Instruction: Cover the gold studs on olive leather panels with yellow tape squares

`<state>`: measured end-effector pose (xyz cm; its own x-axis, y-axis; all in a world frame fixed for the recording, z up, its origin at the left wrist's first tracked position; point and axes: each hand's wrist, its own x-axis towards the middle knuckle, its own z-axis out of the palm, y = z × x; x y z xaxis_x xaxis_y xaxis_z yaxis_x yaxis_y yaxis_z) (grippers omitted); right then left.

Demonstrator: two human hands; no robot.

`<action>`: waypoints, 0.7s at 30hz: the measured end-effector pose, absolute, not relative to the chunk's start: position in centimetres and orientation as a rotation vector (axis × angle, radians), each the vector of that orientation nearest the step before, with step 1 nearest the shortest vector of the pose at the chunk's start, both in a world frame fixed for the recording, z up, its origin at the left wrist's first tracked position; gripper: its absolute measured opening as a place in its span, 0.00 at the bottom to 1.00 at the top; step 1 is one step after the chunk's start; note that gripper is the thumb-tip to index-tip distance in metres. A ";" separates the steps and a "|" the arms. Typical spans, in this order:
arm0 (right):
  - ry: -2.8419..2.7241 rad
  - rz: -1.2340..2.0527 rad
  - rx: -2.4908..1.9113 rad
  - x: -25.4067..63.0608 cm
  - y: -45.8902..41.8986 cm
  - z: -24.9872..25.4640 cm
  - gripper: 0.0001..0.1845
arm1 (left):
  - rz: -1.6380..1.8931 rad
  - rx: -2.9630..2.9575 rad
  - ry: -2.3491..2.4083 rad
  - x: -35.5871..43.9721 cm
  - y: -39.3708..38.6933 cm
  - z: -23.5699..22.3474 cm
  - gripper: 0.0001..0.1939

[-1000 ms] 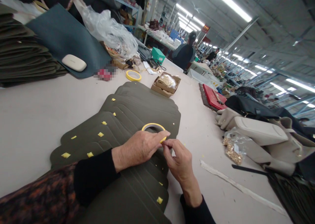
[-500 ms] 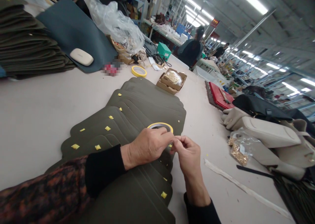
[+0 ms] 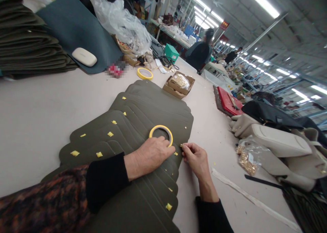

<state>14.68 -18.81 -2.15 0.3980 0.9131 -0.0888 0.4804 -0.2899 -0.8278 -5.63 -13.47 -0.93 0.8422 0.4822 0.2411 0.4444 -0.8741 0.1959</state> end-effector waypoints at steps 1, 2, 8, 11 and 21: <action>-1.272 0.677 -1.953 14.5 -18.6 -2.0 0.17 | 0.438 2.887 0.724 -5.7 -13.5 -0.9 0.05; -1.356 0.598 -1.980 14.4 -18.4 -1.9 0.16 | 0.447 2.885 0.720 -5.7 -13.4 -0.9 0.05; -1.656 0.323 -2.029 14.5 -17.7 -1.8 0.12 | 0.463 2.870 0.707 -5.8 -13.4 -0.9 0.05; -1.673 0.157 -2.047 15.3 -18.3 -1.7 0.18 | 0.471 2.861 0.714 -5.9 -13.4 -0.8 0.05; -2.385 -0.188 -1.664 15.9 -18.5 -1.5 0.12 | 0.484 2.866 0.694 -6.0 -13.3 -1.4 0.05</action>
<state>15.91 -18.50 -1.47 -0.3307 0.9081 0.2568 0.9371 0.3481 -0.0243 -5.99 -13.30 -1.37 0.8407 0.4676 0.2731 0.4180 -0.8810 0.2217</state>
